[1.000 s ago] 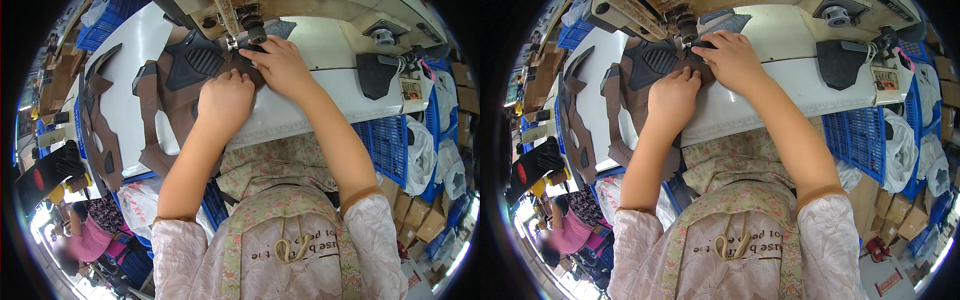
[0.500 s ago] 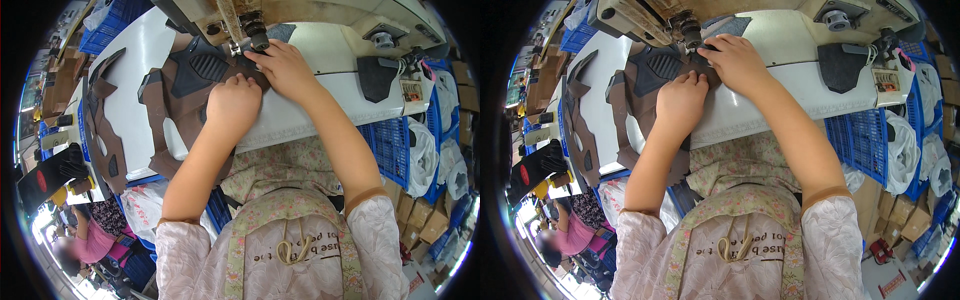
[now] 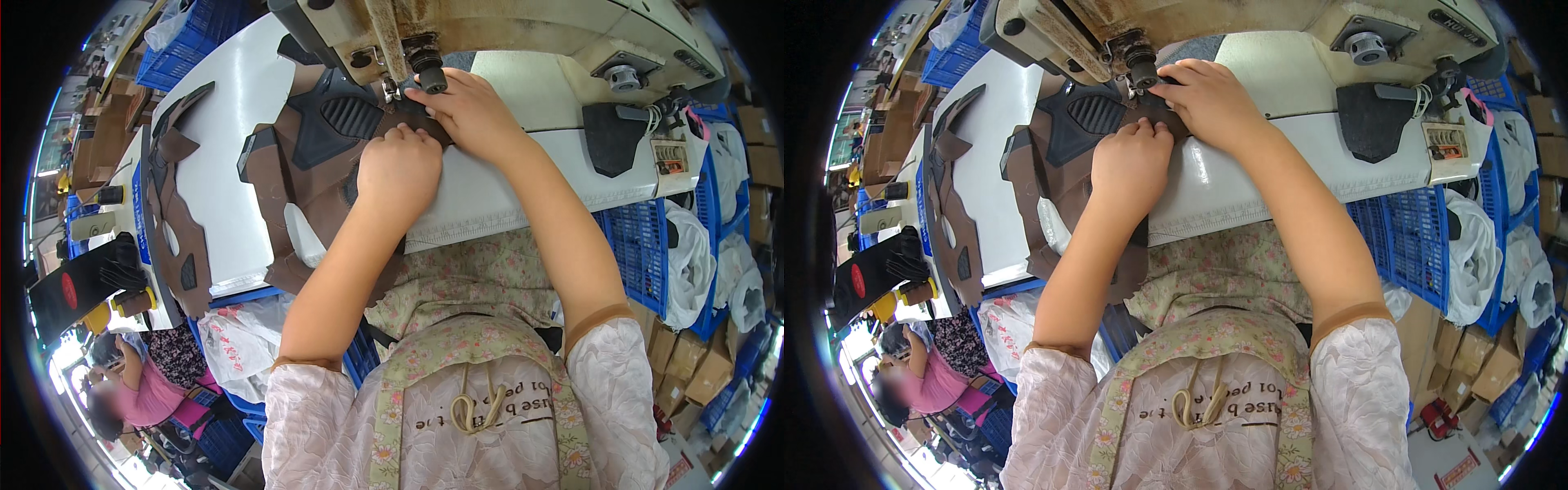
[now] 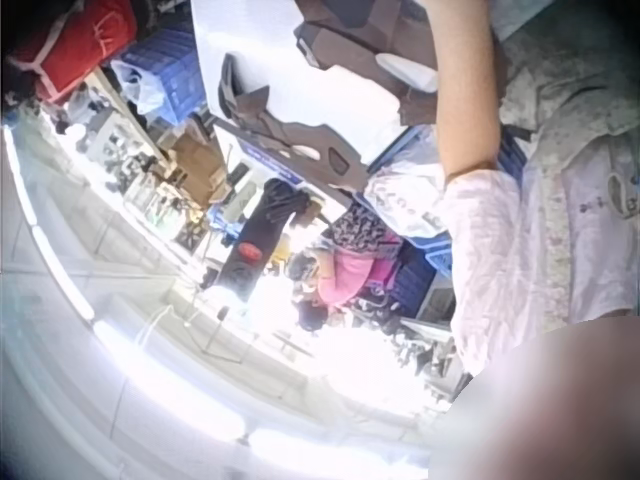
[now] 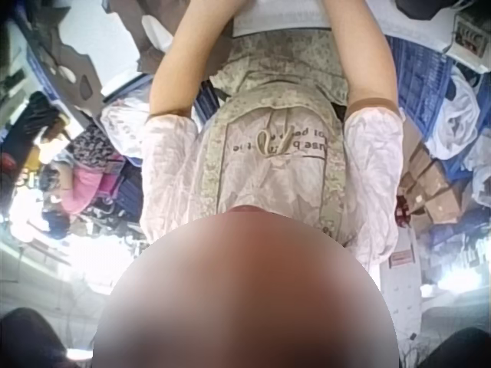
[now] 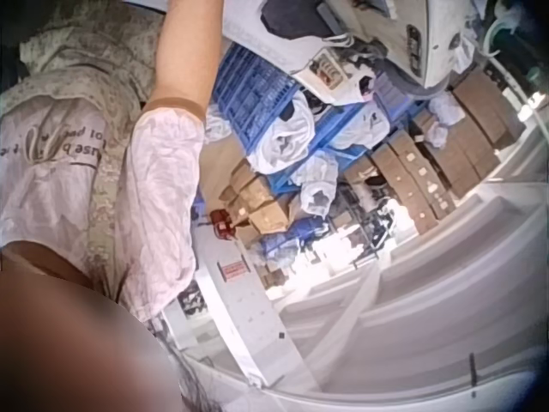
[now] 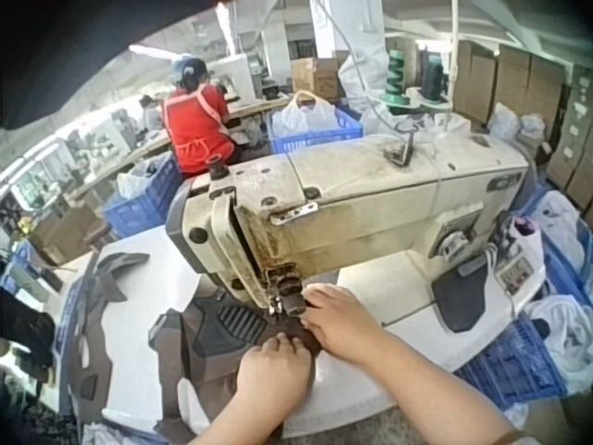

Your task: Using an industrial sewing machine to stitch leather shoe components together.

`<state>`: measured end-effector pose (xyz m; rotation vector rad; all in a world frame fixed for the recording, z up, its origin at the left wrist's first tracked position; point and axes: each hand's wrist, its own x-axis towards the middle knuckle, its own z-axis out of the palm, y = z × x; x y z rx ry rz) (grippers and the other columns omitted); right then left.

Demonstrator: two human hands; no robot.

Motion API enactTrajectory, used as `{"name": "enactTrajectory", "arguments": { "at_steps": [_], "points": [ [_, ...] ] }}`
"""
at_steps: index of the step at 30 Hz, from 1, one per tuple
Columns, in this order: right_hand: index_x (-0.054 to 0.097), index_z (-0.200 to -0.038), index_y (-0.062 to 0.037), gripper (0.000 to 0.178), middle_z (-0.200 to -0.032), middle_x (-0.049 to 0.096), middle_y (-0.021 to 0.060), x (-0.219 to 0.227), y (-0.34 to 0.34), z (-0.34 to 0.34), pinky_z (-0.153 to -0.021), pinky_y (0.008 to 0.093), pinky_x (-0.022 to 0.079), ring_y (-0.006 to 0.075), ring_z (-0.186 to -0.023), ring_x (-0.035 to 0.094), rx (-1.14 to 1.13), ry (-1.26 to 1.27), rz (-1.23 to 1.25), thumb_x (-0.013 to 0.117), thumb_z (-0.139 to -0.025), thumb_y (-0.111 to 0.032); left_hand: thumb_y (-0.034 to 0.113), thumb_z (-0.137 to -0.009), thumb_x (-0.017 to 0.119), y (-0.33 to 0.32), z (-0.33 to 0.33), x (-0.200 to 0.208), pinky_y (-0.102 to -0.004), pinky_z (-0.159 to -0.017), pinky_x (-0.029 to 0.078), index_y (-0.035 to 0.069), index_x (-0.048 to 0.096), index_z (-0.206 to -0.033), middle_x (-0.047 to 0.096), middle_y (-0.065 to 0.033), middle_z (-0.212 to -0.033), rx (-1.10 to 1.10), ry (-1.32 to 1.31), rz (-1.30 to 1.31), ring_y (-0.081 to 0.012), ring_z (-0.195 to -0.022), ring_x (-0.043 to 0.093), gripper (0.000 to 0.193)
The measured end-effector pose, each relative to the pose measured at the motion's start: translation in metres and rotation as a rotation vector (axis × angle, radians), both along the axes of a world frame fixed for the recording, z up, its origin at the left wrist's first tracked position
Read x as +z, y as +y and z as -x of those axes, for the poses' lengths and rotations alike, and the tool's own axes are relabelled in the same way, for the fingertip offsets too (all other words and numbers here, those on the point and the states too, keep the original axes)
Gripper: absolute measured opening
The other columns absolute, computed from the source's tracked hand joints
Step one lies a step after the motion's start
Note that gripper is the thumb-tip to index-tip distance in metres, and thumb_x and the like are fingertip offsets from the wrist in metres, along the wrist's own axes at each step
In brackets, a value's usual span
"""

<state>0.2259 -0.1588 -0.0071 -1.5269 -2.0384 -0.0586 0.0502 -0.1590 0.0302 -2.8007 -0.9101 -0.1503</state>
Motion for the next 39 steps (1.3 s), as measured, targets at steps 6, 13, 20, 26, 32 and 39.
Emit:
{"name": "enactTrajectory", "arguments": {
  "at_steps": [6,13,20,26,32,39],
  "points": [
    [0.067,-0.124,-0.0226,0.038,-0.123,0.064,0.004,-0.002,0.011,-0.005,-0.1,0.042,0.042,0.0288,-0.118,0.054,0.057,0.009,0.001,0.062,-0.087,-0.013,0.012,-0.076,0.061,0.004,-0.004,-0.001,-0.0338,-0.065,0.055,0.0,0.068,-0.098,0.07,-0.0127,-0.088,0.003,-0.037,-0.006,-0.0241,-0.082,0.069,0.025],
    [0.068,-0.121,-0.0219,0.037,-0.105,0.064,0.0083,-0.004,0.018,-0.009,-0.093,0.0432,0.044,0.0298,-0.104,0.057,0.091,0.016,-0.049,0.062,-0.086,-0.013,0.013,-0.077,0.061,0.009,-0.008,-0.001,-0.0329,-0.06,0.053,0.001,0.068,-0.095,0.067,-0.0097,-0.079,-0.003,-0.067,-0.018,-0.0225,-0.073,0.067,0.022],
    [0.067,-0.118,-0.0215,0.036,-0.101,0.064,0.0098,-0.004,0.024,-0.011,-0.087,0.043,0.045,0.0315,-0.098,0.058,0.11,0.01,-0.098,0.062,-0.084,-0.011,0.013,-0.077,0.061,0.013,-0.011,0.001,-0.0322,-0.057,0.053,0.003,0.069,-0.09,0.067,-0.0081,-0.076,0.007,-0.047,-0.026,-0.0217,-0.072,0.067,0.018],
    [0.069,-0.1,-0.0127,0.017,-0.121,0.063,0.0022,-0.001,0.027,-0.01,-0.097,0.0413,0.044,0.025,-0.118,0.055,0.041,-0.023,0.024,0.063,-0.085,-0.014,0.012,-0.079,0.06,0.017,-0.012,0.003,-0.0329,-0.056,0.053,0.005,0.068,-0.085,0.067,-0.0076,-0.075,-0.007,-0.082,-0.04,-0.0218,-0.071,0.067,0.012],
    [0.07,-0.099,-0.0122,0.015,-0.121,0.064,0.0033,-0.003,0.029,-0.01,-0.097,0.0421,0.045,0.026,-0.119,0.055,0.026,-0.014,0.011,0.063,-0.085,-0.015,0.011,-0.082,0.059,0.02,-0.014,0.001,-0.0329,-0.057,0.053,0.005,0.068,-0.082,0.067,-0.0078,-0.075,0.021,-0.063,-0.033,-0.0219,-0.071,0.067,0.011],
    [0.067,-0.091,-0.0068,0.012,-0.117,0.064,0.0056,-0.006,0.031,-0.01,-0.098,0.0427,0.045,0.0266,-0.118,0.056,0.03,0.019,-0.016,0.064,-0.084,-0.015,0.011,-0.083,0.059,0.02,-0.014,-0.003,-0.0333,-0.056,0.053,0.005,0.069,-0.083,0.067,-0.009,-0.074,-0.002,-0.11,-0.103,-0.022,-0.069,0.067,0.012]
  ]
}}
